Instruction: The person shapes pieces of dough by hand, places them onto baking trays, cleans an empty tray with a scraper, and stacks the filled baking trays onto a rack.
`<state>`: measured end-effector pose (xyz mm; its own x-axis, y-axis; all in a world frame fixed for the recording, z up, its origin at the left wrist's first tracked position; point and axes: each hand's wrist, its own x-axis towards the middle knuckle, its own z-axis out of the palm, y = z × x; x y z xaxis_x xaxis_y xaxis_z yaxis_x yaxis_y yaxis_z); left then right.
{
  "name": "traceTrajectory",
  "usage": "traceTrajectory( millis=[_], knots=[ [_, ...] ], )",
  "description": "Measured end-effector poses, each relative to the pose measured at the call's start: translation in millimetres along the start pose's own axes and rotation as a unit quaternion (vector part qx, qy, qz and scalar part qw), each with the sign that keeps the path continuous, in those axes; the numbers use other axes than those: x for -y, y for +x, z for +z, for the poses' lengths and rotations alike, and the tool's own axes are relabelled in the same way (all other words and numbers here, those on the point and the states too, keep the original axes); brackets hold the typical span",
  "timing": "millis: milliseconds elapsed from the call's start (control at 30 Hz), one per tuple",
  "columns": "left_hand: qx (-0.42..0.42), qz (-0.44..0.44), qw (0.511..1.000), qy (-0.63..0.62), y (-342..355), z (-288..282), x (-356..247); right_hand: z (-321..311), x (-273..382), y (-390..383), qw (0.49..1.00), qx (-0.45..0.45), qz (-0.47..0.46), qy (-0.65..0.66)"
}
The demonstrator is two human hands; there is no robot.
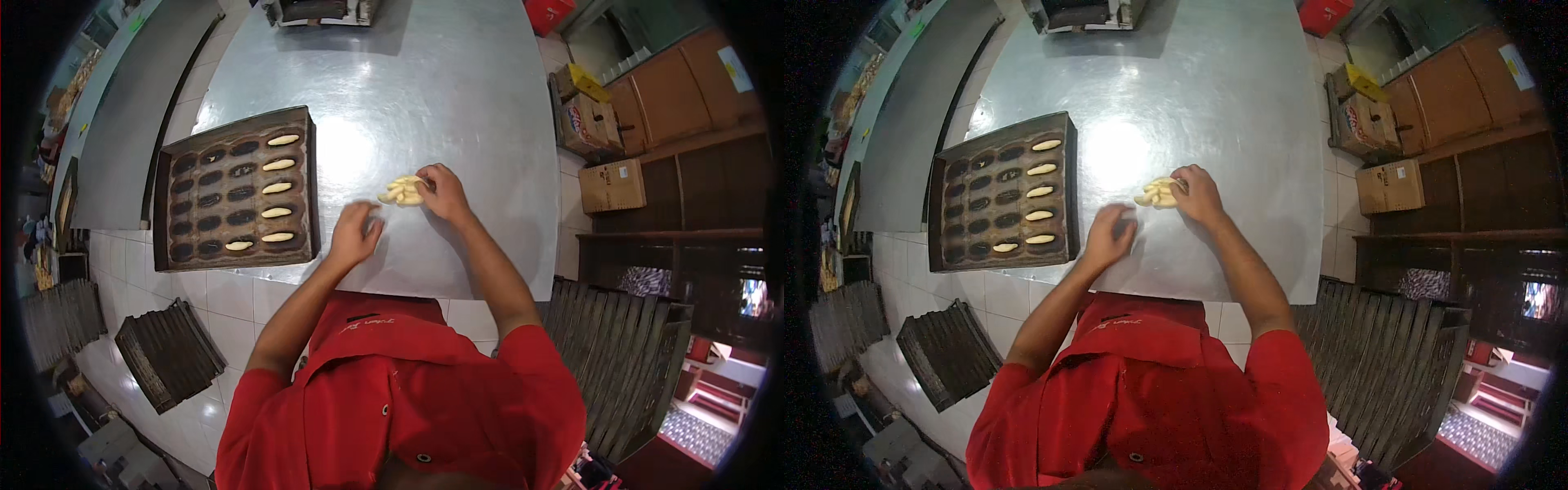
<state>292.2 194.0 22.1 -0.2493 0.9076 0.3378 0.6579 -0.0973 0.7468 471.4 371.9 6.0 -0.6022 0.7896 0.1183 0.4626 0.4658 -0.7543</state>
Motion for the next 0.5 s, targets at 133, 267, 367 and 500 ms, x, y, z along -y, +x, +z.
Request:
traceTrajectory(
  millis=[133,267,367,500],
  knots=[
    [-0.021,0.012,0.991,0.132,42,37,9,9,-4,-22,0.921,-0.143,0.194,0.307],
    [-0.089,0.029,0.987,0.128,24,24,15,-15,4,-66,0.93,-0.193,0.196,0.242],
    [-0.052,0.041,0.985,0.16,-25,-3,10,-36,-2,-118,0.986,-0.144,-0.021,-0.079],
    [0.068,0.002,0.964,0.256,-32,-12,1,-45,-11,-126,0.984,-0.041,-0.01,-0.171]
  ],
)
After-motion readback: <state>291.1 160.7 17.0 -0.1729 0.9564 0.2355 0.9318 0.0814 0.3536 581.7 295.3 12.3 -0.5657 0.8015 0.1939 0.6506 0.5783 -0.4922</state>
